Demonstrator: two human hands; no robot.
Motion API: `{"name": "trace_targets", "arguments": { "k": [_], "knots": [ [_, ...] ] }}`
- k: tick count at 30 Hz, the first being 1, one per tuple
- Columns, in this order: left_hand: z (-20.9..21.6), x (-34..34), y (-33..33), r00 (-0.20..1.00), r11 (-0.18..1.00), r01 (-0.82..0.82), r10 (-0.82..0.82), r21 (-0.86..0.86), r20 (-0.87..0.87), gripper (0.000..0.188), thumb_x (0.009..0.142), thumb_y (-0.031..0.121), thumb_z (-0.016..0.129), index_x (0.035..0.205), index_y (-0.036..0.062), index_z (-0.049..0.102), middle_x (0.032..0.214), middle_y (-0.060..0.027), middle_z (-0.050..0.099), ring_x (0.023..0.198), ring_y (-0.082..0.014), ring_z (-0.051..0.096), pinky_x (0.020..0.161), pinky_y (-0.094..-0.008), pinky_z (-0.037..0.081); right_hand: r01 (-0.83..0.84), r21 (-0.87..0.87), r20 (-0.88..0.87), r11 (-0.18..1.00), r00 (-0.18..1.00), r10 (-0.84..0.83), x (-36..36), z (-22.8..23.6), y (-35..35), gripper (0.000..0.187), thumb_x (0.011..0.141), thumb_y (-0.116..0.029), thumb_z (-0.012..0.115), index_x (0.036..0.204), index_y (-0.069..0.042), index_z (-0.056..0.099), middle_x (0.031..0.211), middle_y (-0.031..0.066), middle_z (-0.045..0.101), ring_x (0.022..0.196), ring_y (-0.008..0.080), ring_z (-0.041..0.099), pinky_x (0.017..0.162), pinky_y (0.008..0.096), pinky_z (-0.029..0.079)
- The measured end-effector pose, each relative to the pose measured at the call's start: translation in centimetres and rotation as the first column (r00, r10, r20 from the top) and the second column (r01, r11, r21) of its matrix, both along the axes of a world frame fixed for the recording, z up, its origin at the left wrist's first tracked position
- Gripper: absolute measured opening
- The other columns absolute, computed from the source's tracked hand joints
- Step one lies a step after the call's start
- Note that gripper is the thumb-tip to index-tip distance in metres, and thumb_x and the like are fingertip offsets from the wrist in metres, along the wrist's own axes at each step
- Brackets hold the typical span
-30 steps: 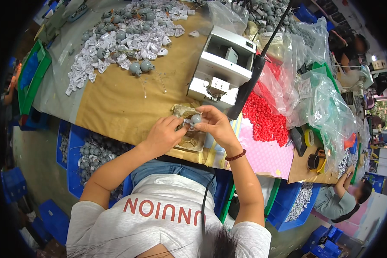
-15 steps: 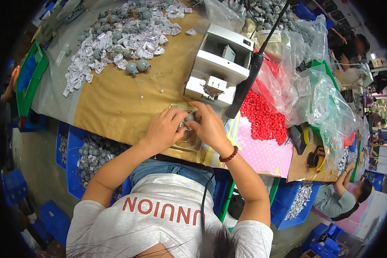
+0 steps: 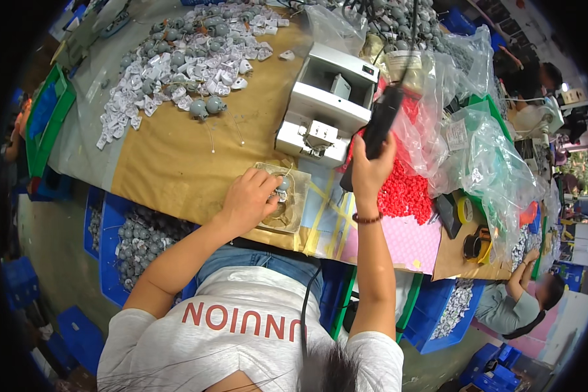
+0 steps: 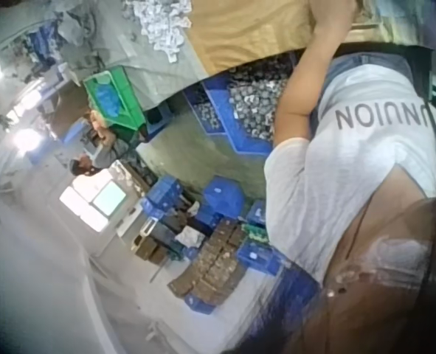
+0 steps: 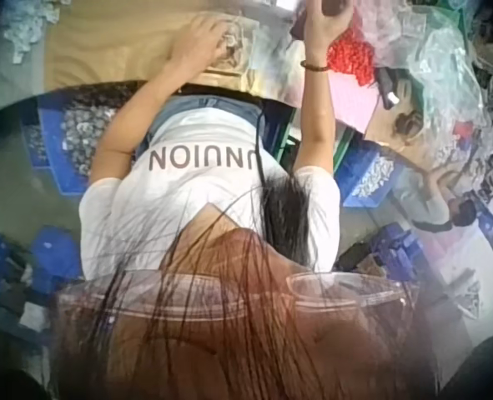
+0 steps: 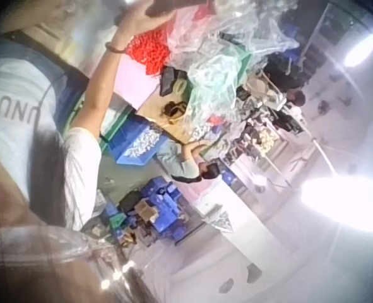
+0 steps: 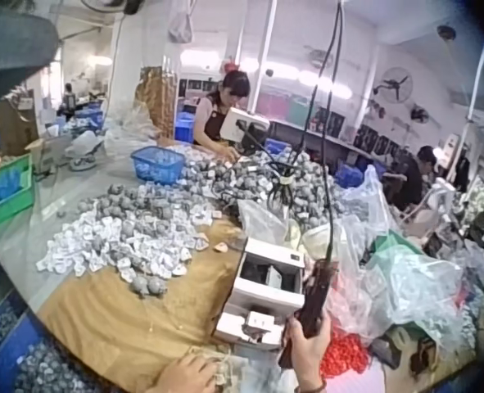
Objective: Assembling small toy motor components using an electric screwdriver and applying labels.
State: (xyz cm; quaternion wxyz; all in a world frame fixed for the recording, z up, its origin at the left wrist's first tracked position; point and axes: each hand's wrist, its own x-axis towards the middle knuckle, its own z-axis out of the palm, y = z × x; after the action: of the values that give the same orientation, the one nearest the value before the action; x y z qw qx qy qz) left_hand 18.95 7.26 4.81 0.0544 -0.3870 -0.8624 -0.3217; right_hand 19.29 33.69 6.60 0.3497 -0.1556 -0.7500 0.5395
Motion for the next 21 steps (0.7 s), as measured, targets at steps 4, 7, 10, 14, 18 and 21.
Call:
{"name": "trace_targets", "arguments": {
  "k": [4, 7, 10, 14, 18, 21],
  "knots": [
    [-0.1, 0.0, 0.0, 1.0, 1.0, -0.008, 0.008, 0.007, 0.025, 0.035, 0.073, 0.012, 0.074, 0.107, 0.0086, 0.066, 0.096, -0.0071, 0.061, 0.095, -0.028, 0.058, 0.079, -0.0399, 0.051, -0.033, -0.001, -0.382, 0.999, 0.924, 0.03, 0.2, 7.0, -3.7, 0.037, 0.088, 0.005, 0.071, 0.118, 0.0, 0.05, 0.09, 0.0072, 0.065, 0.076, 0.0136, 0.064, 0.071, 0.0289, 0.055],
    [0.0, -0.1, 0.0, 1.0, 1.0, -0.002, 0.002, 0.026, -0.012, 0.036, 0.073, 0.012, 0.074, 0.108, 0.0089, 0.066, 0.096, -0.0068, 0.062, 0.097, -0.0278, 0.057, 0.078, -0.0403, 0.051, -0.306, -0.153, -0.432, 0.94, 0.876, 0.215, -1.1, 10.0, -4.9, 0.048, 0.088, 0.009, 0.069, 0.128, 0.002, 0.043, 0.085, 0.0074, 0.065, 0.069, 0.0148, 0.065, 0.068, 0.0303, 0.056],
    [0.0, 0.0, 0.0, 1.0, 1.0, -0.007, 0.007, 0.023, 0.003, 0.035, 0.074, 0.012, 0.074, 0.108, 0.0085, 0.066, 0.096, -0.0075, 0.062, 0.093, -0.0289, 0.059, 0.076, -0.0411, 0.051, -0.344, -0.141, -0.395, 0.928, 0.879, 0.266, -3.2, 10.4, -5.5, 0.053, 0.088, 0.009, 0.067, 0.134, 0.006, 0.041, 0.079, 0.0067, 0.065, 0.066, 0.015, 0.065, 0.067, 0.0296, 0.055],
    [-0.3, -0.1, 0.0, 0.998, 1.0, -0.003, 0.002, 0.011, 0.06, 0.034, 0.075, 0.014, 0.073, 0.109, 0.0081, 0.067, 0.095, -0.0087, 0.063, 0.087, -0.0308, 0.061, 0.074, -0.0427, 0.051, -0.311, -0.114, -0.288, 0.943, 0.919, 0.268, -5.7, 10.1, -5.6, 0.037, 0.087, 0.002, 0.072, 0.116, 0.003, 0.049, 0.078, 0.0058, 0.064, 0.063, 0.0144, 0.064, 0.062, 0.0281, 0.052],
    [-0.4, -0.1, -0.1, 0.996, 1.0, -0.005, 0.004, 0.021, 0.085, 0.033, 0.077, 0.015, 0.072, 0.109, 0.0076, 0.067, 0.094, -0.0092, 0.063, 0.084, -0.0314, 0.063, 0.073, -0.0438, 0.051, -0.296, -0.205, -0.114, 0.933, 0.954, 0.278, -6.9, 9.0, -6.1, 0.045, 0.086, -0.002, 0.07, 0.124, 0.007, 0.047, 0.073, 0.006, 0.063, 0.063, 0.0146, 0.063, 0.062, 0.0277, 0.05],
    [-0.4, -0.2, -0.2, 0.993, 1.0, -0.005, 0.004, 0.004, 0.122, 0.033, 0.077, 0.015, 0.072, 0.109, 0.0071, 0.066, 0.094, -0.0096, 0.062, 0.082, -0.0323, 0.063, 0.071, -0.0444, 0.052, -0.358, -0.243, -0.085, 0.901, 0.934, 0.348, -4.5, 9.4, -7.5, 0.056, 0.085, 0.0, 0.068, 0.134, 0.01, 0.043, 0.074, 0.0065, 0.063, 0.063, 0.0148, 0.063, 0.062, 0.0281, 0.05]
  ]
}}
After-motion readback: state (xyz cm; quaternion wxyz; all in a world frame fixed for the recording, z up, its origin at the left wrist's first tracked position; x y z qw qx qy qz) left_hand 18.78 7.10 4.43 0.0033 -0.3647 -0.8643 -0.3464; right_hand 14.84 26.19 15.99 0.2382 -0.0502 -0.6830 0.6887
